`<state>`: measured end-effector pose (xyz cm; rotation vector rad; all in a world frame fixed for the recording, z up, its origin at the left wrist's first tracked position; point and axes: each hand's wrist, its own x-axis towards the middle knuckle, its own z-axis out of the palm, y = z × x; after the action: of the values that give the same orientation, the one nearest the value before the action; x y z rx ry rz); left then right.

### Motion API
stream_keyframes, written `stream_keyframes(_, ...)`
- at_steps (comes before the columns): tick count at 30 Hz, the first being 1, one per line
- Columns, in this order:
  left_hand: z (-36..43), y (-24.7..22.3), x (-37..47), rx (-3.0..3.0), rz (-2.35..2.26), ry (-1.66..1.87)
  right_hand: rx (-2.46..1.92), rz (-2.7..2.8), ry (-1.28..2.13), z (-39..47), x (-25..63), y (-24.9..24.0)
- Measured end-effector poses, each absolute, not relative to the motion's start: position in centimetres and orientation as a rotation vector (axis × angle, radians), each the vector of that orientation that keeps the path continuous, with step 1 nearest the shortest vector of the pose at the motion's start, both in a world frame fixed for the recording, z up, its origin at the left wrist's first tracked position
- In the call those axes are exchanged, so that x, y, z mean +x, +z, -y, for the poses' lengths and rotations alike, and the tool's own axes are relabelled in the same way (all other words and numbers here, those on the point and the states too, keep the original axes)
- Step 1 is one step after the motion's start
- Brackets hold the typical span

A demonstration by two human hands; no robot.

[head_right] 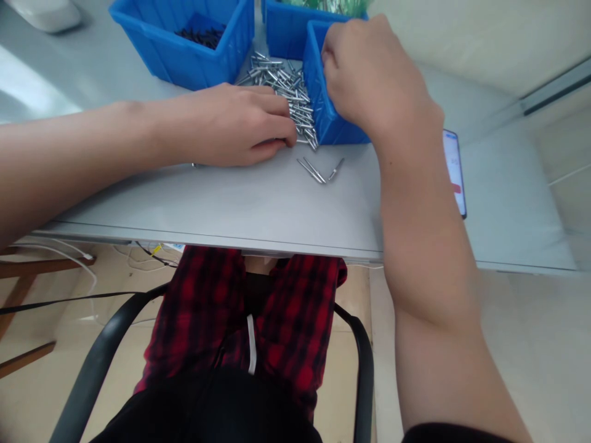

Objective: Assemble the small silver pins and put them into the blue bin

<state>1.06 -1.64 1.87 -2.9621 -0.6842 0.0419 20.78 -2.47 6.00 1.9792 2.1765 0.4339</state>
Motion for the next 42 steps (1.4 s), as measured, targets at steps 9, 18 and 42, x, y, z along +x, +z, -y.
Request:
stream_keyframes(9,1.72,1.91,1.23,-2.966,0.682,0.052,1.982,-2.221,0.419,2.56,20.82,5.93)
stream_keyframes(18,1.44,1.77,1.07,-2.973,0.667,0.033,2.031,-2.237,0.383,2.62,20.91,6.07)
stream_keyframes(42,1.18,1.65,1.21,-3.002,0.7,0.003,2.051,-2.314,0.363,2.44,21.32,5.84)
